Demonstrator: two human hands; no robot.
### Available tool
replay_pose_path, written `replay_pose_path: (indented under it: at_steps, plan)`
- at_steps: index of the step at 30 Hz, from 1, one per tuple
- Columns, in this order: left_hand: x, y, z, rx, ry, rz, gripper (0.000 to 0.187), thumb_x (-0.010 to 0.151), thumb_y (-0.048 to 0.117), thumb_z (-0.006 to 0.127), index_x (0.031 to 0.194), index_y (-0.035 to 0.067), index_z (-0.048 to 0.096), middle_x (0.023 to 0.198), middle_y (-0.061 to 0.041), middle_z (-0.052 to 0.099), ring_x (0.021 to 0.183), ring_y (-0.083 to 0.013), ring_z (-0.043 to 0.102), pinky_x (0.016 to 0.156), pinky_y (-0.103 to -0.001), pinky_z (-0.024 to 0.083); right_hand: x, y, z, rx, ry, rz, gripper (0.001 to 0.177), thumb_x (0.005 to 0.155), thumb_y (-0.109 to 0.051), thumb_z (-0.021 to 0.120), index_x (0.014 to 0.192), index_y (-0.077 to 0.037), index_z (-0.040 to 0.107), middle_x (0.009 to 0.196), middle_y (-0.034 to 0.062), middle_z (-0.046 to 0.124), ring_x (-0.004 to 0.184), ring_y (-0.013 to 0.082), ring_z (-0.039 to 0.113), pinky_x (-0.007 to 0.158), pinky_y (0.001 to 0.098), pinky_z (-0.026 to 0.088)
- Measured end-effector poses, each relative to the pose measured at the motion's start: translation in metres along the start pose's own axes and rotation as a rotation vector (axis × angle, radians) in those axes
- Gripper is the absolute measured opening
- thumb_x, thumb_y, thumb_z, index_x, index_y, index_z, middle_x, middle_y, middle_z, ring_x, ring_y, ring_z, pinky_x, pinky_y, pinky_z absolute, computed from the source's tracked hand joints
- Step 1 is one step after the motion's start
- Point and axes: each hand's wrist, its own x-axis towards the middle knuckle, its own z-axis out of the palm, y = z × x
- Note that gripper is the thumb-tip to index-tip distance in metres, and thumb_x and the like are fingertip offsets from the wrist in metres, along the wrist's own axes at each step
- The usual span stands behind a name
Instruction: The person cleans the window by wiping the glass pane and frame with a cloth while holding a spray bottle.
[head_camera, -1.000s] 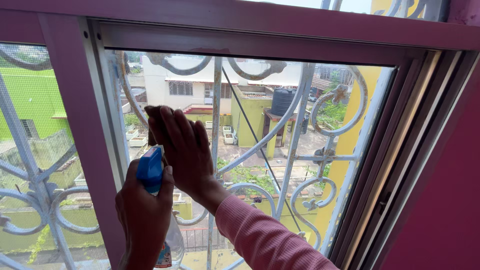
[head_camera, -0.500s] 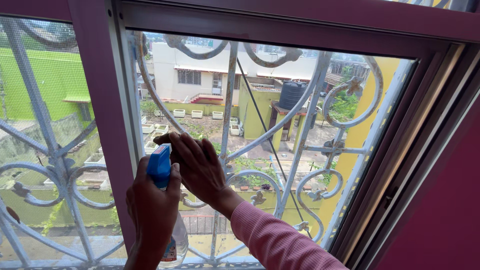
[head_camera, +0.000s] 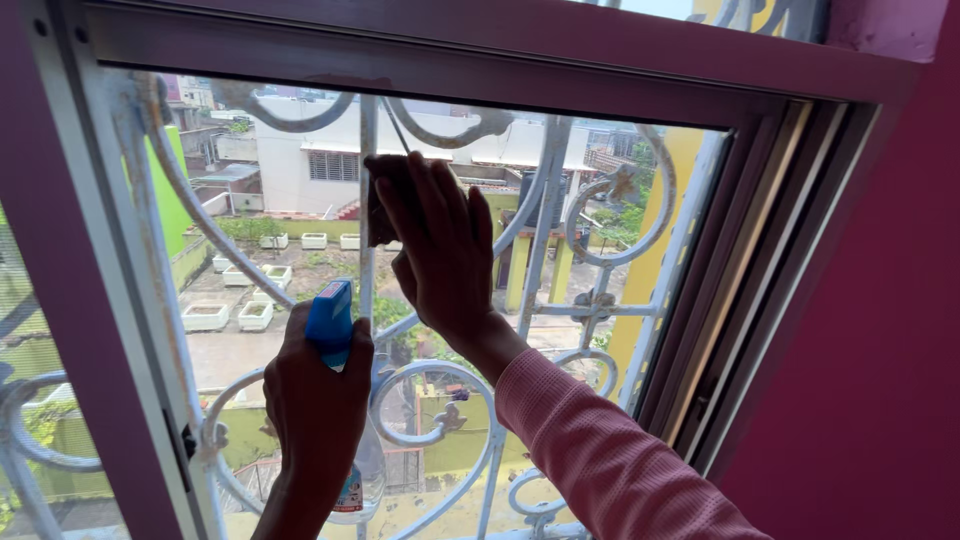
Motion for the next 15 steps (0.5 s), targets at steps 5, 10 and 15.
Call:
replay_pose_path:
  at_steps: [5, 10, 15]
  plan:
    - [-0.006, 0.021, 0.029, 0.002, 0.004, 0.025, 0.032, 0.091, 0.03, 0.073, 0.113, 0.009, 0.064, 0.078, -0.017, 0.073, 0.077, -0.0416, 0.073, 0.07, -0.052, 0.054, 0.01, 0.045, -0.03, -0.046, 0.011, 0.07, 0.072, 0.095, -0.008, 0.057, 0.164, -0.02, 0.036, 0.172, 0.0141, 0.026, 0.162, 0.0353, 0.026, 0.133, 0.0604, 0.015]
    - [-0.008, 0.039, 0.05, -0.047, 0.0, 0.031, 0.035, 0.089, 0.031, 0.073, 0.116, 0.011, 0.064, 0.079, -0.016, 0.073, 0.076, -0.041, 0.073, 0.069, -0.052, 0.055, 0.012, 0.074, -0.051, -0.057, 0.052, 0.109, 0.072, 0.094, -0.006, 0.056, 0.163, -0.021, 0.038, 0.173, 0.0152, 0.026, 0.163, 0.0347, 0.025, 0.133, 0.0626, 0.018]
    - [-0.014, 0.05, 0.065, -0.015, -0.022, 0.02, 0.033, 0.091, 0.031, 0.073, 0.114, 0.01, 0.064, 0.08, -0.017, 0.073, 0.079, -0.0433, 0.071, 0.068, -0.054, 0.053, 0.007, 0.1, -0.064, -0.083, 0.057, 0.107, 0.072, 0.094, -0.006, 0.058, 0.162, -0.021, 0.04, 0.173, 0.0139, 0.027, 0.163, 0.0343, 0.026, 0.133, 0.0627, 0.018]
